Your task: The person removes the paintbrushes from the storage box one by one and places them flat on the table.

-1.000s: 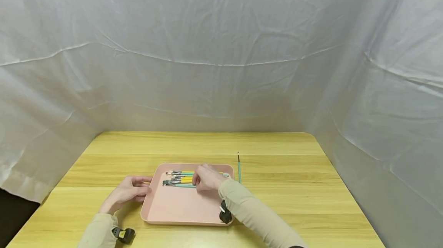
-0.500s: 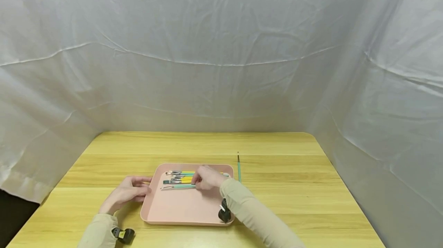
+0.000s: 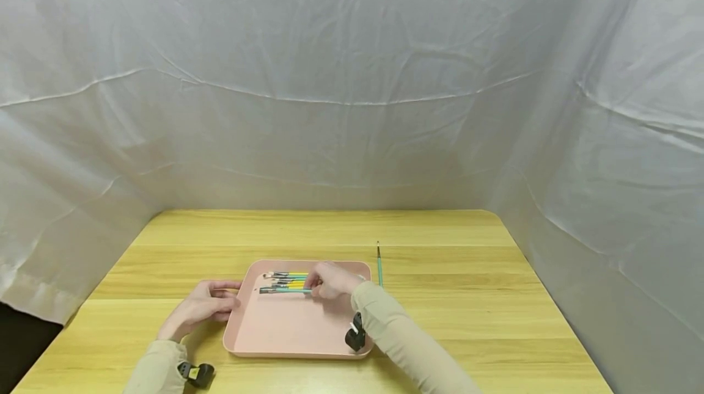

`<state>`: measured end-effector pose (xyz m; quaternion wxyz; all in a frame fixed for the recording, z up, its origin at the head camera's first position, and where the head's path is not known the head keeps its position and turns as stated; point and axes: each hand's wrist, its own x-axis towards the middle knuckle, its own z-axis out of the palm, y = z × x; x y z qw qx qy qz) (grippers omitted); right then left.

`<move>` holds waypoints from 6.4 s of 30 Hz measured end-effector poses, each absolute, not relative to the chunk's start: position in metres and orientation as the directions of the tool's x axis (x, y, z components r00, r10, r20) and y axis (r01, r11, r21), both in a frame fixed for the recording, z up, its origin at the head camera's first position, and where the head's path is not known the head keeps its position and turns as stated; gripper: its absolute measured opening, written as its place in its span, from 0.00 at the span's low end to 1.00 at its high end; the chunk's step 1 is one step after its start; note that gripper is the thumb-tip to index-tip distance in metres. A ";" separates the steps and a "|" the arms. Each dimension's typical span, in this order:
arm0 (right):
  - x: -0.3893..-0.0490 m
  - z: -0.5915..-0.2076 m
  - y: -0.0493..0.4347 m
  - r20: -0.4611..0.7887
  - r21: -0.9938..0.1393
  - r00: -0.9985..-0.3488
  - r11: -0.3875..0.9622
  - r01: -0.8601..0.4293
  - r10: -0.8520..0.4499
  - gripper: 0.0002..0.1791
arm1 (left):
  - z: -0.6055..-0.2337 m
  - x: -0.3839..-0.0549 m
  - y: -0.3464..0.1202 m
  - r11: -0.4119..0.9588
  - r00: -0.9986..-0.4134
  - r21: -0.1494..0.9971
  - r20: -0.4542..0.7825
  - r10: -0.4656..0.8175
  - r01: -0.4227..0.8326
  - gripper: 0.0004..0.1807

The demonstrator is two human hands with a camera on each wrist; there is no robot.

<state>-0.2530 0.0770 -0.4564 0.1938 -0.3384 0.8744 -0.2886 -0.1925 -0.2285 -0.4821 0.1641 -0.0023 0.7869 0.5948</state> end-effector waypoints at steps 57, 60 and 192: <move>-0.231 -0.457 0.147 -0.028 -0.973 -0.791 0.197 -0.118 -0.611 0.18 | -0.481 -0.191 -0.228 0.279 -0.943 0.938 -0.264 0.200 -0.204 0.34; -0.228 -0.459 0.153 -0.004 -0.987 -0.804 0.134 -0.094 -0.594 0.21 | -0.481 -0.191 -0.228 0.281 -0.944 0.938 -0.262 0.200 -0.202 0.34; -0.218 -0.514 0.197 0.144 -0.809 -0.986 0.584 -0.072 0.078 0.09 | -0.484 -0.189 -0.227 0.296 -0.956 0.935 -0.249 0.158 -0.194 0.21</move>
